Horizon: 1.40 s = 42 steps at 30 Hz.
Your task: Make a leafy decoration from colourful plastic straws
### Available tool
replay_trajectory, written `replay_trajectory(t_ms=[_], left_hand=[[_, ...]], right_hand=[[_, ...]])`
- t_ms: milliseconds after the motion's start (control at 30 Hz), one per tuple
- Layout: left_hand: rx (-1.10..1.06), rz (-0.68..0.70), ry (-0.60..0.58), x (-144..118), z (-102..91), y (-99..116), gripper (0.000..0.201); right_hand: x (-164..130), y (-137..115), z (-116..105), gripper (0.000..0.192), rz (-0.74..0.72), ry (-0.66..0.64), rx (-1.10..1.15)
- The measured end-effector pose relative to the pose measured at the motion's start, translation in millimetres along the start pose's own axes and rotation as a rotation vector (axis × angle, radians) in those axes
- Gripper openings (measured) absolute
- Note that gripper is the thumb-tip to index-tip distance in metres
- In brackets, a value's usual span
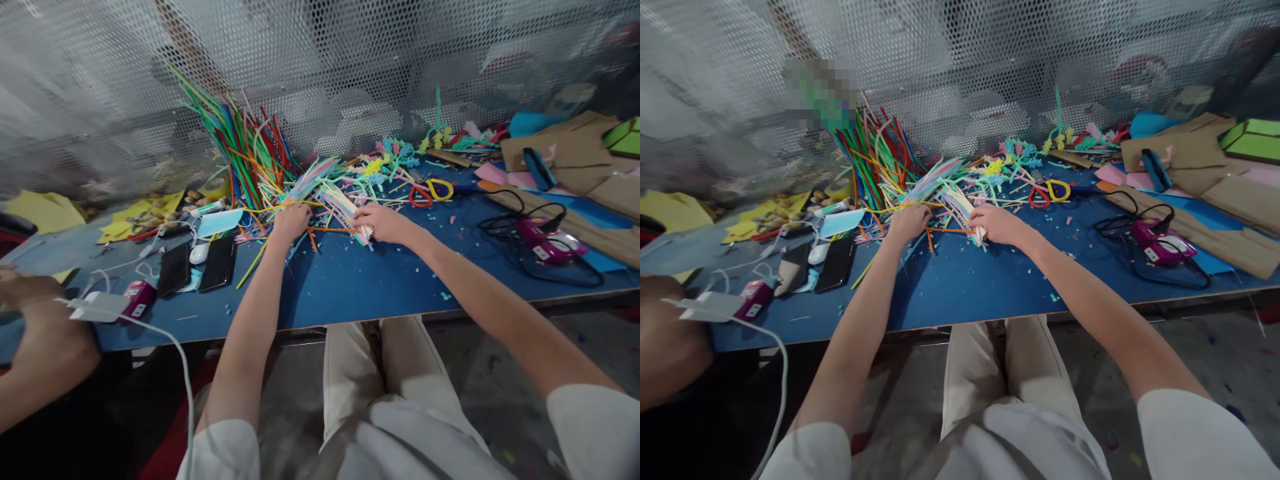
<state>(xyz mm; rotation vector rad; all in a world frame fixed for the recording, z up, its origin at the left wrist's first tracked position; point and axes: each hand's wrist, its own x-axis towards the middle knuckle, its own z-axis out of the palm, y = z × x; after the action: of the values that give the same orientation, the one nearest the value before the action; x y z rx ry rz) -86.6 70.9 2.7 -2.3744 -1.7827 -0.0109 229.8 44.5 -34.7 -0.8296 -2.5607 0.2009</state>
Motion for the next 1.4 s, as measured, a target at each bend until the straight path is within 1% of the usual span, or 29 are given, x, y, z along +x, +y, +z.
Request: replay_trajectory(t_ms=[100,167,367,567,633,700,833,933,967,1000,1033,1100,1133,1167,1200,1233,1300,1400], left_hand=[[0.005,-0.075,0.019,-2,-3.7,-5,0.039],[0.007,-0.114,0.028,-3,-5.5,-8,0.041],[0.005,-0.114,0.039,-3,-5.6,-18,0.042],[-0.069,-0.106,0.046,-7,-14.8,-29,0.034],[-0.078,-0.128,0.050,-9,-19.4,-30,0.031],[-0.079,-0.143,0.070,-12,-24.2,-28,0.030],[-0.095,-0.108,0.185,-14,-33.9,-13,0.033],[-0.084,-0.049,0.268,-12,-37.5,6,0.035],[-0.075,-0.009,0.292,-11,-37.3,13,0.035],[-0.065,0.071,0.320,-10,-36.4,22,0.036],[-0.061,0.154,0.357,-9,-35.0,31,0.036],[-0.064,0.327,0.421,-10,-32.0,50,0.036],[-0.064,0.397,0.456,-12,-30.9,60,0.036],[-0.058,0.451,0.478,-14,-30.2,69,0.037],[-0.047,0.489,0.486,-17,-30.0,78,0.037],[-0.039,0.496,0.493,-19,-30.2,85,0.038],[-0.038,0.483,0.512,-24,-31.1,95,0.039],[-0.043,0.473,0.522,-26,-30.8,99,0.038]], right_hand=[[1,-8,-2,0.055,0.103,0.067,0.037],[1,-11,-3,0.055,0.146,0.115,0.059],[1,-17,0,0.056,0.216,0.184,0.085],[1,-13,6,0.049,0.251,0.319,0.096],[0,-11,7,0.049,0.262,0.335,0.091],[0,-11,7,0.048,0.244,0.318,0.097],[3,-21,9,0.059,0.118,0.185,0.129],[6,-36,7,0.066,-0.040,0.019,0.159],[6,-41,5,0.066,-0.080,-0.007,0.153],[6,-45,1,0.062,-0.095,0.003,0.139],[5,-49,-4,0.055,-0.077,0.066,0.120],[2,-53,-14,0.038,0.030,0.293,0.070],[0,-54,-19,0.034,0.091,0.406,0.037],[-2,-53,-24,0.035,0.144,0.490,-0.002],[-4,-52,-28,0.038,0.183,0.534,-0.045],[-6,-50,-30,0.039,0.207,0.539,-0.088],[-7,-45,-34,0.039,0.219,0.458,-0.157],[-9,-38,-38,0.042,0.185,0.321,-0.202]])
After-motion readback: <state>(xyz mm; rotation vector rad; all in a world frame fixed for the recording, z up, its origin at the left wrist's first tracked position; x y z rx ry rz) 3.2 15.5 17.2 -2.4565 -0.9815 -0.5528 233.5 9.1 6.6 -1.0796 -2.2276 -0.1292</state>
